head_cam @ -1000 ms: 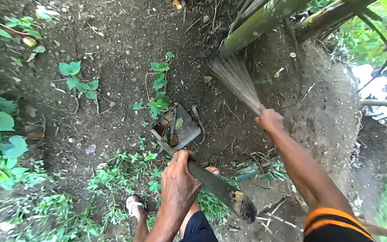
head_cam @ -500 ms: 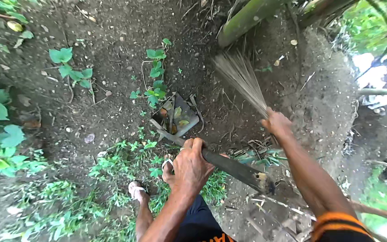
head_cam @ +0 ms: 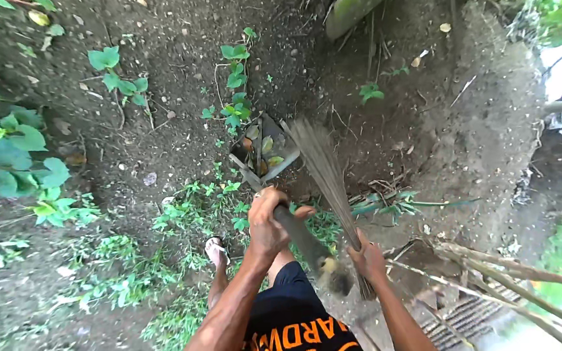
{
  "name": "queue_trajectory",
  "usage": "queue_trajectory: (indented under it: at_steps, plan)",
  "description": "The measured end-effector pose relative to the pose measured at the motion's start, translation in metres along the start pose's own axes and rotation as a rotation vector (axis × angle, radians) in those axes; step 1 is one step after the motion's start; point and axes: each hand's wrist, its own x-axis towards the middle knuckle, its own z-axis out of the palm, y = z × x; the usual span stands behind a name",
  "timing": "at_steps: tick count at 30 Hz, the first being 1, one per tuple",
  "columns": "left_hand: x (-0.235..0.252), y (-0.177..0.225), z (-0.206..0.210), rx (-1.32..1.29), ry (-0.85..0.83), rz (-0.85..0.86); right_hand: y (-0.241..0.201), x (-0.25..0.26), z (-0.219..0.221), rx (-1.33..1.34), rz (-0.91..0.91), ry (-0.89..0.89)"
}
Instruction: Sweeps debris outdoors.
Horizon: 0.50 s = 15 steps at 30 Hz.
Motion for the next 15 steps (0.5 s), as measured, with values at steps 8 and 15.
queue_trajectory:
  at_steps: [8, 15]
  plan:
    - [-0.038, 0.006, -0.039, -0.133, 0.132, 0.084, -0.039, 0.041, 0.022, 0.226, 0.068, 0.030]
    - [-0.045, -0.016, 0.012, 0.077, -0.034, 0.053, -0.090, 0.046, 0.046, -0.046, -0.114, -0.181]
